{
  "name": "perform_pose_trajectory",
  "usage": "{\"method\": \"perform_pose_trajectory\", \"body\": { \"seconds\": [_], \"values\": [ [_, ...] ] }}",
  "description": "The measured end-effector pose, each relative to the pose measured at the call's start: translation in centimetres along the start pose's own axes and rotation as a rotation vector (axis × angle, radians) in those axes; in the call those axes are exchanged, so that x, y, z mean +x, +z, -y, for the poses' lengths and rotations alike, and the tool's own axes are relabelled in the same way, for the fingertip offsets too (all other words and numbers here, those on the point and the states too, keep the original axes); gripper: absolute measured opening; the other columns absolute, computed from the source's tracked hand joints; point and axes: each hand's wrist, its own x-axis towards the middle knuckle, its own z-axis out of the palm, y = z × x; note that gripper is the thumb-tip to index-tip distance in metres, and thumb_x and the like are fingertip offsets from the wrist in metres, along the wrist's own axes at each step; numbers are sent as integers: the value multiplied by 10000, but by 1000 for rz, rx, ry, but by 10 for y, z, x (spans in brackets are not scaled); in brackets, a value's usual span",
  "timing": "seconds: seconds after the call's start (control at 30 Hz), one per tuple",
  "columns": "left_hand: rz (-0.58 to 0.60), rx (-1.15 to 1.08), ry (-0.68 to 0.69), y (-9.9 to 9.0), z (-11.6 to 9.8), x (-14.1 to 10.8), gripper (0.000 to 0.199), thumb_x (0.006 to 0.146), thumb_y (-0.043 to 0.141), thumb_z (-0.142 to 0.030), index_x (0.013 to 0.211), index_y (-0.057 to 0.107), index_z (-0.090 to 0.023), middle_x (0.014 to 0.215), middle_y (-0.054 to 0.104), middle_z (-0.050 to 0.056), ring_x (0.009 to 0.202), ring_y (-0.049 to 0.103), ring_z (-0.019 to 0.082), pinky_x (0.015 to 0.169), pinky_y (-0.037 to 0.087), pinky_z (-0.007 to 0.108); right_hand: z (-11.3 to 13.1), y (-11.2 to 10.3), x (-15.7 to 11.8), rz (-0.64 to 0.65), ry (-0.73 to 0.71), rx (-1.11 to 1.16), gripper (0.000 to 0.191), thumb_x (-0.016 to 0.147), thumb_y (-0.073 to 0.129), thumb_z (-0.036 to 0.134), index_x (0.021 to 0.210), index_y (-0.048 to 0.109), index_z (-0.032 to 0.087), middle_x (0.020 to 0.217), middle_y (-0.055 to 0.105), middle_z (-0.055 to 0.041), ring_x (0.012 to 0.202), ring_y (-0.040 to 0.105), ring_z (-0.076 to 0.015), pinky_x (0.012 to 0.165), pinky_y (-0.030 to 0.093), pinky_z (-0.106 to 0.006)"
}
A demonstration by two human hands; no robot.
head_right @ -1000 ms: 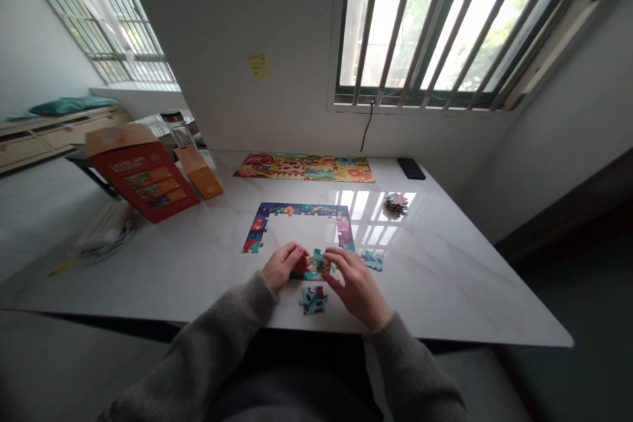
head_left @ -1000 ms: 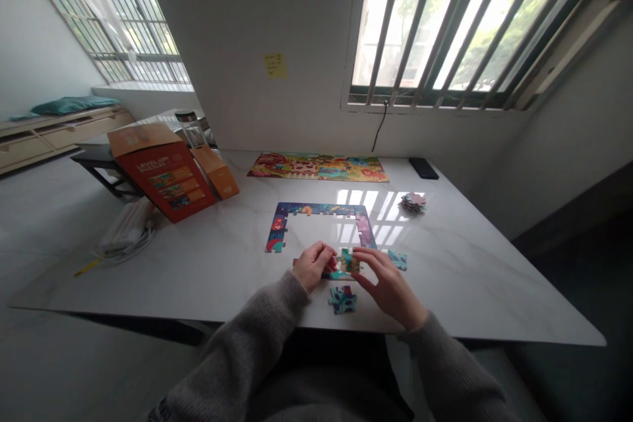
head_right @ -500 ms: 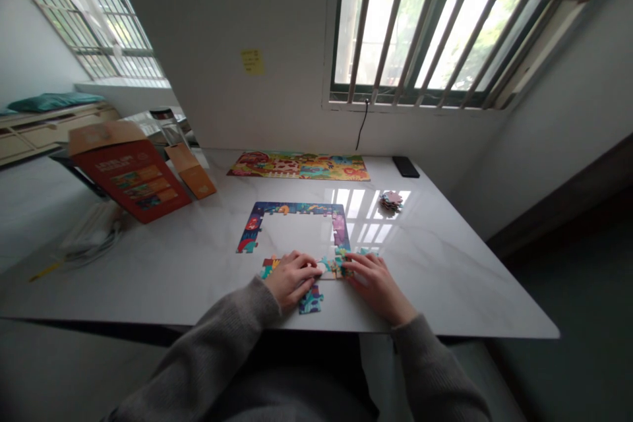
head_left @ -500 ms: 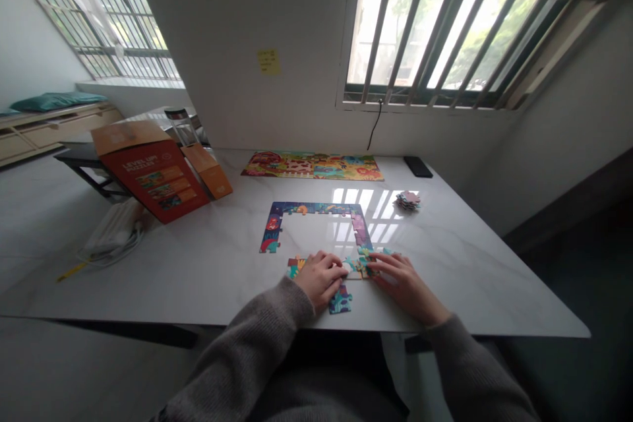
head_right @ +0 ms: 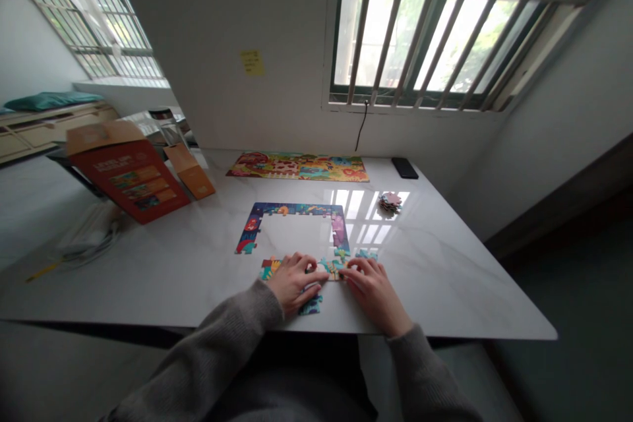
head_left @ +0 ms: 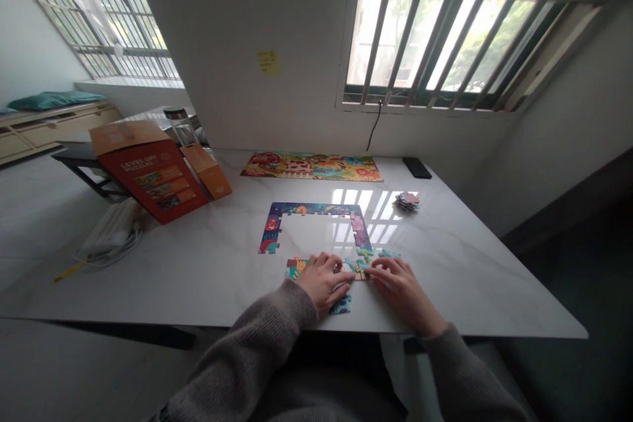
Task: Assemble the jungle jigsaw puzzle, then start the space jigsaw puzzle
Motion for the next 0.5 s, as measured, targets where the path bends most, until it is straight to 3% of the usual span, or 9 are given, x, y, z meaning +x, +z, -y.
{"method": "perform_pose_trajectory", "body": {
  "seconds": [0.23, 0.5],
  "values": [
    [34, 3, 13, 4, 7, 16, 336, 897, 631, -284, 1231, 645, -320, 1183, 585, 75, 1073, 487, 276, 903, 395, 431, 4, 2, -4, 0, 18, -33, 289, 974, 522, 193, 1201, 666, 297, 1107, 640, -70, 1004, 578, -241, 881, 453, -400],
    [140, -61, 25, 3, 16, 31, 282, 941, 609, -399, 1215, 672, -379, 1281, 579, 45, 1123, 481, 265, 933, 388, 427, 13, -1, -4, 0, 10, -92, 269, 983, 514, 209, 1186, 670, 292, 1078, 637, -73, 1002, 584, -240, 870, 441, -371]
  ]
}}
